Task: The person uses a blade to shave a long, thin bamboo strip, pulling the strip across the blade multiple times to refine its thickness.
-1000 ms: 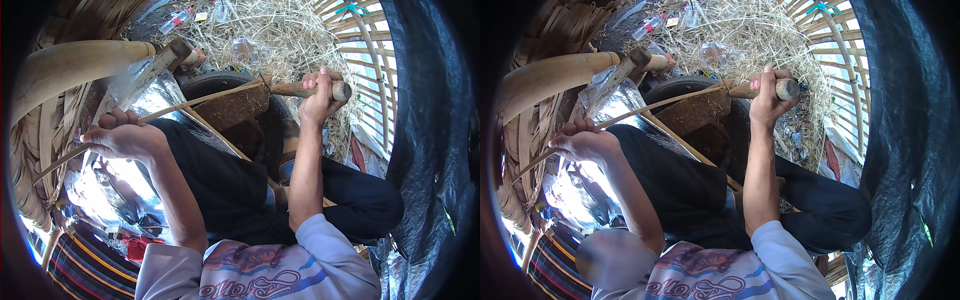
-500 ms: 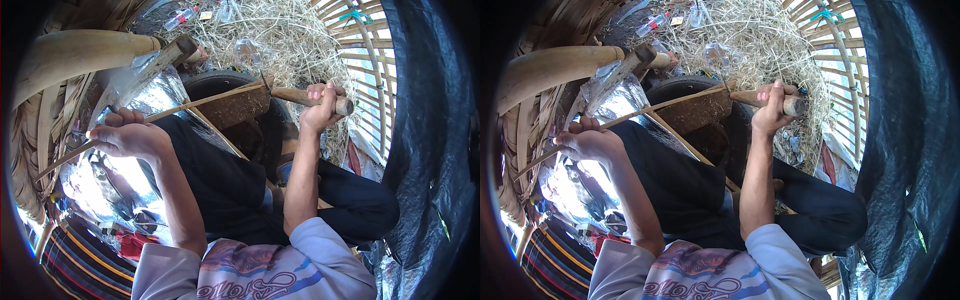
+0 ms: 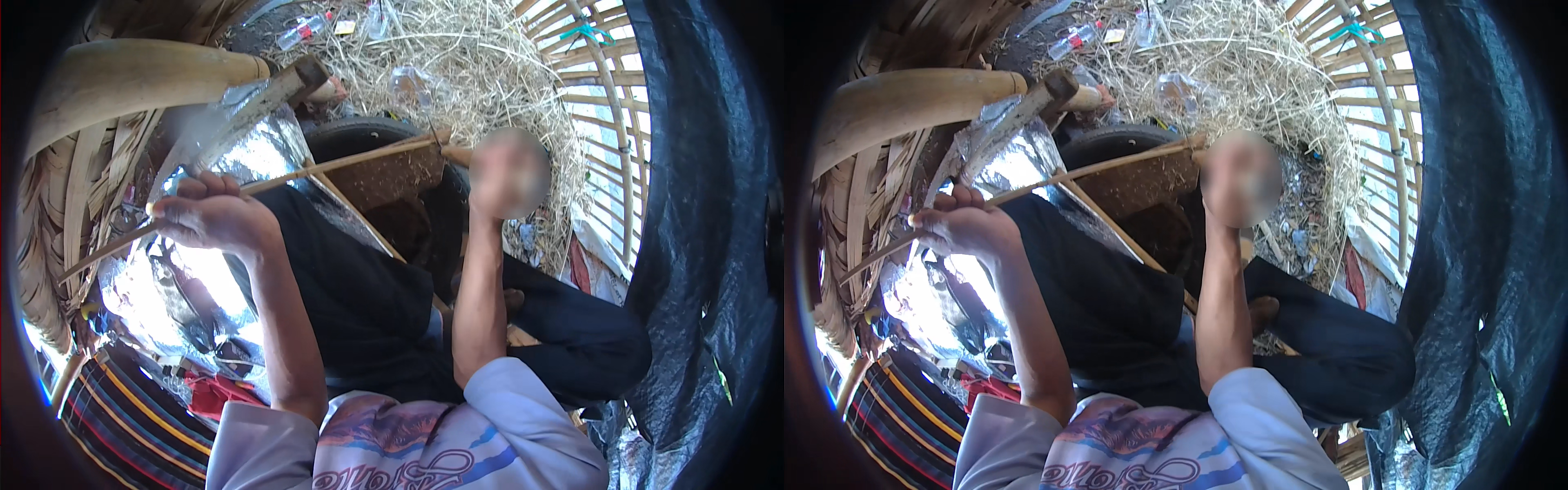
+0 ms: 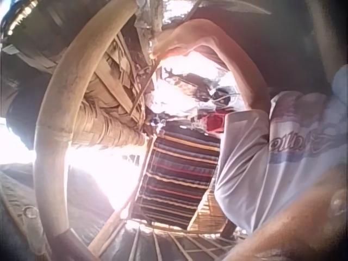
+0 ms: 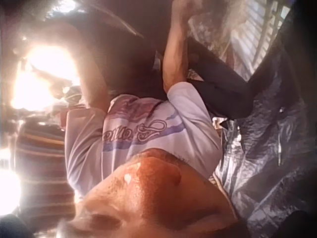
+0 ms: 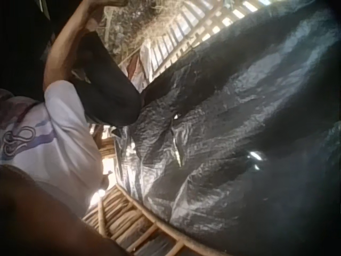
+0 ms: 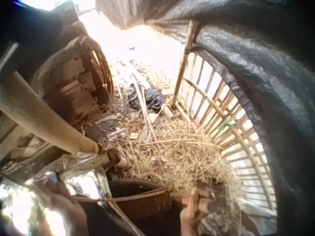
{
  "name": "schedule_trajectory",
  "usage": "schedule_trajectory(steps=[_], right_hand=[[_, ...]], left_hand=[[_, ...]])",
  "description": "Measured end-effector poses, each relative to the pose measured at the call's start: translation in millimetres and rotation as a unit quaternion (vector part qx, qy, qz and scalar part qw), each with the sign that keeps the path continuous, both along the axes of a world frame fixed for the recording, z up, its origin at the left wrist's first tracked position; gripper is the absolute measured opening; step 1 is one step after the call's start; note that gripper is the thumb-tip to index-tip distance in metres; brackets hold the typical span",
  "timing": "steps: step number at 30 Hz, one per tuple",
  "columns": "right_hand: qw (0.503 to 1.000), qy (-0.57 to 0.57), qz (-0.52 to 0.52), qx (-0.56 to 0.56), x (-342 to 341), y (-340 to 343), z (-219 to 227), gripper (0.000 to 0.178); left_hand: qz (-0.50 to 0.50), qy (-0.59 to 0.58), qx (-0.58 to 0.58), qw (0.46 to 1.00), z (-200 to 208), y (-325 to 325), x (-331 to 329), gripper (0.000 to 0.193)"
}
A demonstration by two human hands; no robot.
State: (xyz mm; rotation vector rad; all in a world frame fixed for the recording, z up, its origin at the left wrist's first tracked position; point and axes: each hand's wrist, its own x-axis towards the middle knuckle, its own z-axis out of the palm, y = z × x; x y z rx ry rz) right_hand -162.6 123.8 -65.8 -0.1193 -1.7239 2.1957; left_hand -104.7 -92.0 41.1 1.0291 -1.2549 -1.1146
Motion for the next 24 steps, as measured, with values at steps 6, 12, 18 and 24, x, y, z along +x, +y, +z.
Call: schedule_trajectory(steps=[6, 12, 18, 24], right_hand=[[0.998, 0.035, -0.011, -0.055, -41.7, 11.5, 42.4, 0.021], [0.999, 0.030, -0.009, 0.020, -13.8, 18.0, 26.0, 0.018], [0.996, -0.034, -0.012, -0.077, -20.0, 7.9, -5.3, 0.018], [0.987, 0.036, -0.006, -0.158, -53.9, 23.6, 76.9, 0.020]], left_hand=[[-0.010, 0.013, 0.000, 1.000, -6.0, -5.6, 14.0, 0.026], [-0.001, -0.060, 0.004, 0.998, 0.0, -2.8, 3.6, 0.021], [0.003, -0.063, 0.000, 0.998, -1.6, -1.1, 3.5, 0.022], [0.006, -0.068, -0.010, 0.998, -4.2, -10.7, 13.4, 0.022]])
